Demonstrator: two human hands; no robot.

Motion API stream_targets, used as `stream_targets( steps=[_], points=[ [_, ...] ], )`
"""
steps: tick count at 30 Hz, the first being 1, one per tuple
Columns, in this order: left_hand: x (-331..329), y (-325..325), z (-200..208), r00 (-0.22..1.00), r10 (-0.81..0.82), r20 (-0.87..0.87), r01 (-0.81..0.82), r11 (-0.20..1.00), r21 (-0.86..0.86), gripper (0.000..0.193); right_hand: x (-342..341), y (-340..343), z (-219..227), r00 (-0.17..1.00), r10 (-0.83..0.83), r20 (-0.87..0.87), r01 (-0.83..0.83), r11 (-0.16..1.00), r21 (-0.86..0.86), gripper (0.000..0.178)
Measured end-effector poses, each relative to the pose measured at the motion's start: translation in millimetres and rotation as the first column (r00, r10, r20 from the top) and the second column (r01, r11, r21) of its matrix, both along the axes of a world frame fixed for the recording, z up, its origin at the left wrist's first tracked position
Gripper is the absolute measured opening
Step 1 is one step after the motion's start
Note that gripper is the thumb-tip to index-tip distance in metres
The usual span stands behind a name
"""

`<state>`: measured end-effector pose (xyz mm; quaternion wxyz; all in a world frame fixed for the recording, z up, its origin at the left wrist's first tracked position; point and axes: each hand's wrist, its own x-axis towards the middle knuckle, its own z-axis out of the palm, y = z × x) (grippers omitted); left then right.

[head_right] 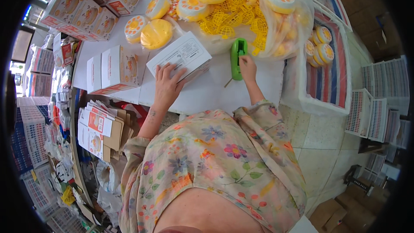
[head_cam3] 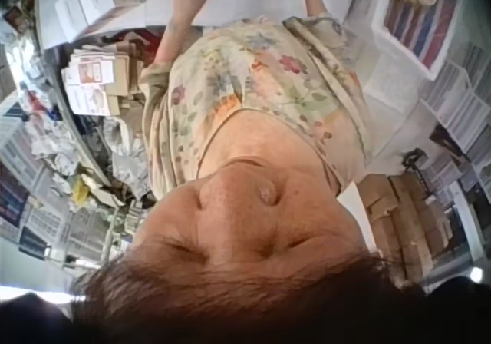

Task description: Packing yellow plastic toys into small cardboard boxes.

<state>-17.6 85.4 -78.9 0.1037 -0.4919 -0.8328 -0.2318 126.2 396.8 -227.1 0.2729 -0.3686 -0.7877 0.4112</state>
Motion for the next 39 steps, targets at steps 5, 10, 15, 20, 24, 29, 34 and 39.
stream_targets(
  steps=[5, 10, 15, 20, 24, 29, 34, 39],
  points=[
    [3, 6, 2, 1.0, 0.0, 0.01, -0.001, 0.999, 0.033, 0.038, 41, 21, -85, 0.941, -0.051, 0.334, 0.123, 0.973, -0.196, 0.033],
    [3, 7, -1, 1.0, 0.003, -0.003, -0.003, 0.999, 0.038, 0.039, 26, 9, -85, 0.945, -0.237, 0.224, 0.289, 0.927, -0.239, 0.035],
    [3, 11, -1, 1.0, 0.004, -0.008, -0.003, 0.999, 0.038, 0.04, 40, -22, -81, 0.952, -0.304, 0.021, 0.304, 0.948, -0.097, 0.024],
    [2, 8, -1, 1.0, 0.018, -0.016, -0.018, 0.999, 0.031, 0.04, 59, -60, -63, 0.84, -0.534, -0.097, 0.077, 0.295, -0.952, 0.018],
    [3, 10, 4, 1.0, 0.017, -0.026, -0.016, 0.999, 0.028, 0.038, 55, -69, -62, 0.82, -0.568, -0.068, 0.004, 0.125, -0.992, 0.017],
    [4, 7, -8, 0.999, 0.033, -0.016, -0.032, 0.999, 0.041, 0.041, 12, -128, 22, 0.928, -0.164, -0.335, -0.305, 0.18, -0.935, 0.017],
    [8, 11, -3, 0.998, 0.046, 0.048, -0.049, 0.997, 0.066, 0.049, -22, -148, 77, 0.824, 0.086, -0.56, -0.553, 0.339, -0.761, 0.017],
    [8, 10, 0, 0.997, 0.003, -0.084, -0.005, 1.0, -0.026, 0.053, -39, -155, 85, 0.831, 0.106, -0.547, -0.544, 0.361, -0.757, 0.011]
  ],
)
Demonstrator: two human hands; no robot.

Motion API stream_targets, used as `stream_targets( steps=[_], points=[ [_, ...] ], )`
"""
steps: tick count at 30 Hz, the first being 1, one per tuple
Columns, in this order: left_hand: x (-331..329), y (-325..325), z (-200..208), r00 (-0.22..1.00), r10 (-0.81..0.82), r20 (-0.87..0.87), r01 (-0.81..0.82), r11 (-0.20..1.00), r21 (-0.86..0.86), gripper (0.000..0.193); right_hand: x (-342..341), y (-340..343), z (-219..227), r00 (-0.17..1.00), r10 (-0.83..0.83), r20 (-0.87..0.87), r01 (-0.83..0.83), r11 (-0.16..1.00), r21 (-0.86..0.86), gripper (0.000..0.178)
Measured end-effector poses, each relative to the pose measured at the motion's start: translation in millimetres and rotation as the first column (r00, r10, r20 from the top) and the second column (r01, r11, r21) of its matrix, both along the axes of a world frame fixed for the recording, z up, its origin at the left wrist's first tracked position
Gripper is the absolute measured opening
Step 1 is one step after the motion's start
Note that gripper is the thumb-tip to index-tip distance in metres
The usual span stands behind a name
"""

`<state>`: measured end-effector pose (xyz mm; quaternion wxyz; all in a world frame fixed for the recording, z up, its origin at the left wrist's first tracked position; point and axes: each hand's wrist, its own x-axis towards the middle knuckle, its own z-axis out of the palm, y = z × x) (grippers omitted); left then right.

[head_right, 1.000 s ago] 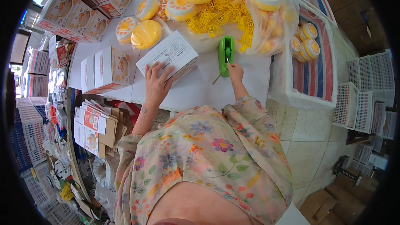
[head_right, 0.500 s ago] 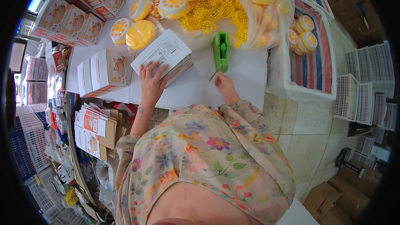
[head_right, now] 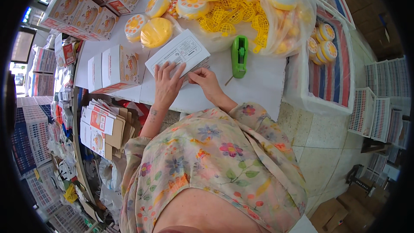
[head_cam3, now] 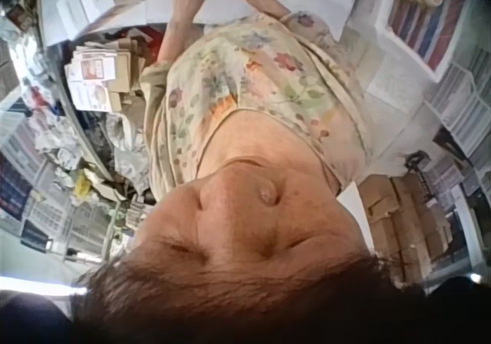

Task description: Packing yellow plastic toys into small cardboard boxes.

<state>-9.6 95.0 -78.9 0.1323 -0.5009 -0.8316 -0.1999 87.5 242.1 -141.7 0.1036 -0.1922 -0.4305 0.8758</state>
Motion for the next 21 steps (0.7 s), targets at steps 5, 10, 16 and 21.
stream_targets(
  steps=[5, 10, 16, 21],
  points=[
    [-1, -3, 2, 0.991, -0.042, -0.13, 0.026, 0.992, -0.125, 0.056, -8, -2, -1, 0.998, -0.04, 0.05, 0.04, 0.999, 0.0, 0.013],
    [-3, -2, -1, 0.997, -0.021, -0.081, 0.012, 0.994, -0.105, 0.054, -16, 0, -24, 0.982, -0.167, 0.092, 0.128, 0.936, 0.329, 0.023],
    [-10, -9, 3, 0.988, -0.039, 0.149, 0.047, 0.998, -0.048, 0.051, -9, 29, -71, 0.917, -0.265, 0.297, 0.095, 0.87, 0.484, 0.026],
    [-32, -27, -15, 0.865, 0.222, 0.45, -0.414, 0.822, 0.391, 0.047, -2, 54, -53, 0.93, -0.272, 0.247, 0.222, 0.952, 0.211, 0.038]
  ],
)
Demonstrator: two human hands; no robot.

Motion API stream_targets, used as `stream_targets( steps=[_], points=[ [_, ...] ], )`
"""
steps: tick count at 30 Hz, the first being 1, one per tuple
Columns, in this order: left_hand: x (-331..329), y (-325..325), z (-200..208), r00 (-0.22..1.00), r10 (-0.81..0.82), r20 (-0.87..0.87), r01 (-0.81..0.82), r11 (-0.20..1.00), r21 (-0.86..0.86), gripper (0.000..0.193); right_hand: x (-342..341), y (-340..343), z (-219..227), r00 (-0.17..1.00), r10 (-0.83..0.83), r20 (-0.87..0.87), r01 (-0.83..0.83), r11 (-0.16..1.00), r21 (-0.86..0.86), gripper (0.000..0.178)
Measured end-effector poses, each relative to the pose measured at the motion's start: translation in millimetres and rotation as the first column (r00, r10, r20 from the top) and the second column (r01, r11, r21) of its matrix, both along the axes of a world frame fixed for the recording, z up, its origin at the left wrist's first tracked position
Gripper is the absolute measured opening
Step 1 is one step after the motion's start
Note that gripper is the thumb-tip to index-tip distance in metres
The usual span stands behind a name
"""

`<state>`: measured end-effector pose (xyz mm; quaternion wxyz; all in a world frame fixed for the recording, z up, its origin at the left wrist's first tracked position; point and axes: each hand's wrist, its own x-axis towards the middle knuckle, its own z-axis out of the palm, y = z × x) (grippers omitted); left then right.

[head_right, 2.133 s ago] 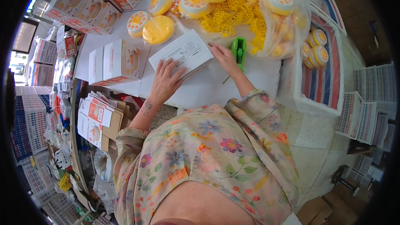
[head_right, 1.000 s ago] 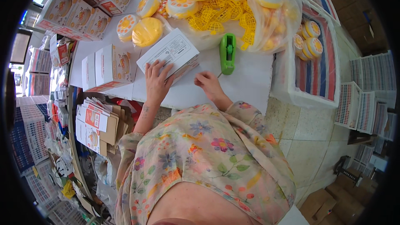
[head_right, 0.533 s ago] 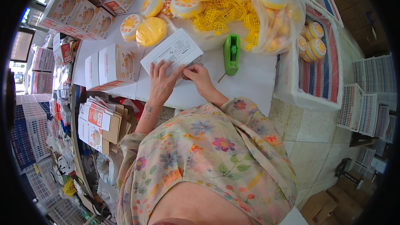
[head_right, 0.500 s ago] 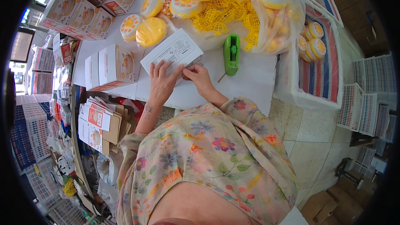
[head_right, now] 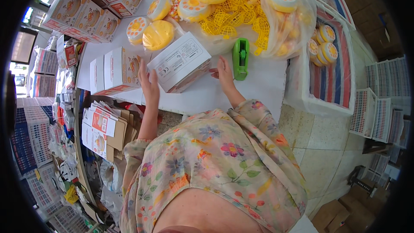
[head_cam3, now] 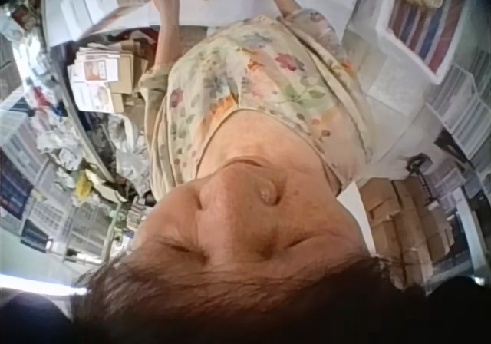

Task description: Packing yellow plastic toys into small cardboard boxes.

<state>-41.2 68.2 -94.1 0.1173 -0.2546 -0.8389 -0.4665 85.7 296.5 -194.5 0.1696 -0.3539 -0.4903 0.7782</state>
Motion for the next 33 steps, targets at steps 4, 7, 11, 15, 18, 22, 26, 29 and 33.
stream_targets(
  steps=[4, 7, 11, 15, 18, 22, 26, 29, 33],
  points=[
    [-30, -21, -11, 0.565, -0.292, 0.772, -0.296, 0.801, 0.52, 0.048, 6, -4, 25, 0.987, 0.138, -0.076, -0.141, 0.99, -0.028, 0.045],
    [-33, -53, -5, 0.463, -0.281, 0.841, -0.322, 0.83, 0.455, 0.05, 19, -11, 37, 0.967, 0.244, -0.076, -0.245, 0.969, -0.017, 0.046],
    [-42, -99, 1, 0.482, -0.285, 0.828, -0.258, 0.858, 0.445, 0.037, 33, -30, 67, 0.91, 0.414, -0.034, -0.411, 0.909, 0.074, 0.046],
    [-27, -109, 22, 0.708, -0.15, 0.69, -0.151, 0.923, 0.355, 0.047, 31, -37, 76, 0.85, 0.526, -0.043, -0.511, 0.841, 0.176, 0.047],
    [-1, -108, 39, 0.712, -0.271, 0.647, 0.018, 0.93, 0.368, 0.073, 27, -28, 47, 0.747, 0.654, -0.121, -0.657, 0.754, 0.018, 0.046],
    [14, -125, -5, 0.521, -0.425, 0.741, 0.013, 0.871, 0.491, 0.083, 4, -24, -8, 0.825, 0.497, -0.268, -0.511, 0.859, 0.023, 0.04],
    [22, -129, -30, 0.498, -0.175, 0.849, -0.195, 0.932, 0.307, 0.056, -27, -11, -77, 0.881, 0.366, -0.3, -0.396, 0.917, -0.044, 0.045],
    [23, -109, -9, 0.554, -0.048, 0.831, -0.159, 0.974, 0.162, 0.043, -53, 15, -139, 0.546, 0.485, -0.683, -0.677, 0.736, -0.019, 0.032],
    [44, -144, -18, 0.84, 0.176, 0.513, -0.077, 0.975, -0.208, 0.027, -119, -41, -61, 0.825, 0.533, -0.187, -0.565, 0.777, -0.278, 0.027]
  ],
)
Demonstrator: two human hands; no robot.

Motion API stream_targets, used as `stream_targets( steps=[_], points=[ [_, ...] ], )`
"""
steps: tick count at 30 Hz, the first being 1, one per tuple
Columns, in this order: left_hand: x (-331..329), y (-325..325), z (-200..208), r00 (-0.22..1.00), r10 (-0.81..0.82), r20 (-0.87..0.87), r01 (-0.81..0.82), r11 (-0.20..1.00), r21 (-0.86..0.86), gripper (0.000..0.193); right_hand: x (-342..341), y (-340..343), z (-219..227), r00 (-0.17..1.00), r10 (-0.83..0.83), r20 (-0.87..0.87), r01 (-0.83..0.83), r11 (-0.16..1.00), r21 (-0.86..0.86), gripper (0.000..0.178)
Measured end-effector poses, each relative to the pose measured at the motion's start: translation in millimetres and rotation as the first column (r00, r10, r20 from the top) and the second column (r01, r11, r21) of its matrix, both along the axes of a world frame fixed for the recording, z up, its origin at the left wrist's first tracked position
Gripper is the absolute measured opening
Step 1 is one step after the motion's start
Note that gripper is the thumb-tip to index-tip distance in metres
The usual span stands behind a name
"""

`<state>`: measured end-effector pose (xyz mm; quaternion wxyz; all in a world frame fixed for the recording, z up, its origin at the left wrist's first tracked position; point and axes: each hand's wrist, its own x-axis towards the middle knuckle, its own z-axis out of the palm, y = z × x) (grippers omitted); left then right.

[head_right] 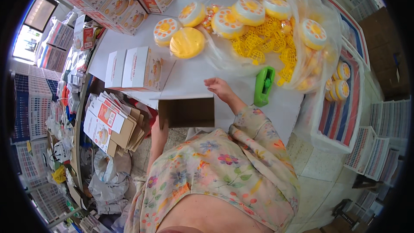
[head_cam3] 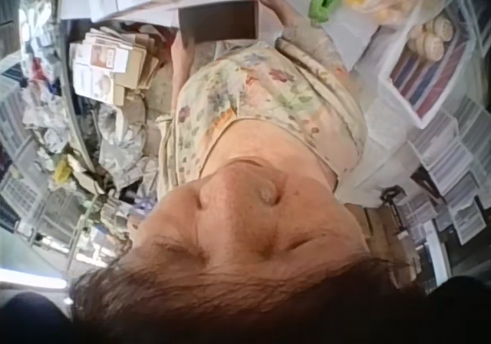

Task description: Packing yellow plastic toys into small cardboard boxes.

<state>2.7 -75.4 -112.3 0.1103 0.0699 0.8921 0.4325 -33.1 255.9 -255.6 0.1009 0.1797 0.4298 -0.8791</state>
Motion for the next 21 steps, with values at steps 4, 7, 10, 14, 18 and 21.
stream_targets(
  steps=[4, 7, 10, 14, 18, 21],
  points=[
    [4, -6, 5, 0.997, -0.072, 0.016, 0.073, 0.997, -0.033, 0.026, -85, 9, -35, 0.978, -0.156, 0.137, 0.169, 0.982, -0.089, 0.035],
    [-3, -2, 9, 0.997, -0.064, 0.047, 0.065, 0.997, -0.032, 0.027, -153, 12, -45, 0.943, -0.222, 0.249, 0.251, 0.964, -0.088, 0.046],
    [-8, 1, 6, 0.997, -0.05, 0.067, 0.052, 0.998, -0.02, 0.028, -201, 6, -44, 0.92, -0.261, 0.293, 0.286, 0.957, -0.046, 0.056],
    [-13, 2, 3, 0.998, -0.035, 0.047, 0.035, 0.999, 0.0, 0.028, -243, 3, -44, 0.907, -0.358, 0.221, 0.377, 0.925, -0.053, 0.062],
    [-17, 5, 2, 0.996, -0.011, 0.086, 0.013, 1.0, -0.021, 0.029, -257, 2, -45, 0.886, -0.419, 0.2, 0.416, 0.907, 0.058, 0.06],
    [-18, 2, -3, 0.995, -0.048, 0.089, 0.05, 0.998, -0.025, 0.03, -260, -7, -31, 0.85, -0.403, 0.34, 0.361, 0.914, 0.183, 0.055]
  ],
)
